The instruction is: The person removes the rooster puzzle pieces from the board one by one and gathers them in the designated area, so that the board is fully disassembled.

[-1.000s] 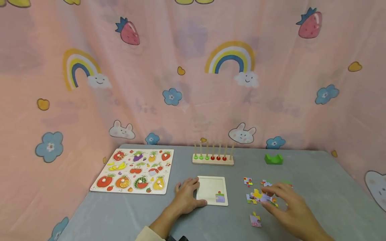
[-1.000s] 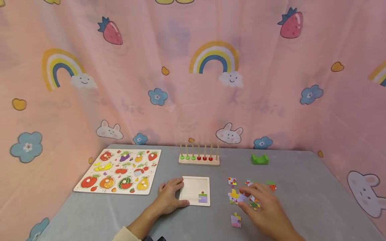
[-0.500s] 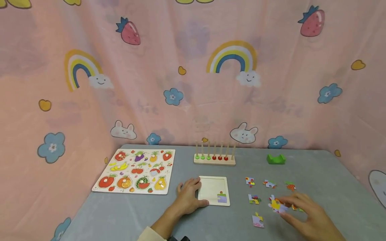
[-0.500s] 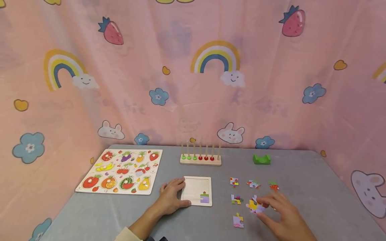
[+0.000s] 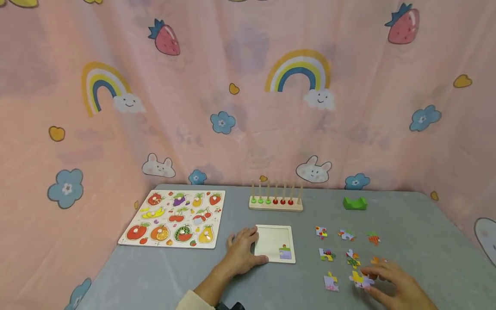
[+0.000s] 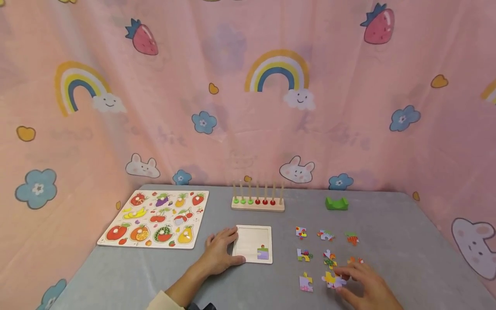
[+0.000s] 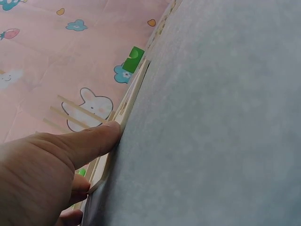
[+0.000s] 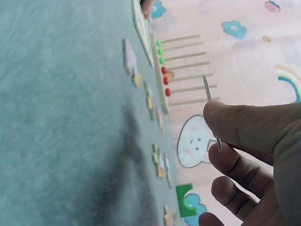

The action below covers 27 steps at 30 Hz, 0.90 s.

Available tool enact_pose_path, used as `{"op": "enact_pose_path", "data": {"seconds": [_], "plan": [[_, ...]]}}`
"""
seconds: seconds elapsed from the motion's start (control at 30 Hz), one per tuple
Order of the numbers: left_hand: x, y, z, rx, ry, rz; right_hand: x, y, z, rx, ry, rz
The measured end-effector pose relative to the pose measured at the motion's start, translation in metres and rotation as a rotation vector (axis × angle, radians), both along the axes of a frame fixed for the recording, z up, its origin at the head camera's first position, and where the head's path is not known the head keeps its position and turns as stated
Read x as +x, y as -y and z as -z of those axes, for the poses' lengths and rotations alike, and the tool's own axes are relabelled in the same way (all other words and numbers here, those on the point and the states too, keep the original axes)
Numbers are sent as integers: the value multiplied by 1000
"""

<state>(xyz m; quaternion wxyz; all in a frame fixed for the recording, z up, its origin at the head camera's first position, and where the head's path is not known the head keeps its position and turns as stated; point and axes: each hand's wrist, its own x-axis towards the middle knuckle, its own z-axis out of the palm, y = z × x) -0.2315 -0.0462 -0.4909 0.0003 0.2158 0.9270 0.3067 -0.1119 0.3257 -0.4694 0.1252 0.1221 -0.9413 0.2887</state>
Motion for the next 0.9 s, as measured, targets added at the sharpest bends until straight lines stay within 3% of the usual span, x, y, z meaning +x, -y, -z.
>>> {"op": "enact_pose_path", "data": {"seconds": [0.07,0.13,0.3,0.4,0.67,0.9], "plan": [[-1,0,-1,-3,-3,-3,-2,-3,5,-19,-31,-42],[-1,0,-1,-6,-6,-4,-3,-6,8,-32,12,-71],[-3,0,-2,-12,-7,-3,-8,-11,9,18,290,-35],[-3,0,-2,-17,-13,-2,-11,-12,9,28,379,-10],[-3,-1,-1,-30,-10,-3,-13,-20,18,37,343,-127],[-1,-1,0,-24,-7,-4,-12,-17,18,25,381,-97]]}}
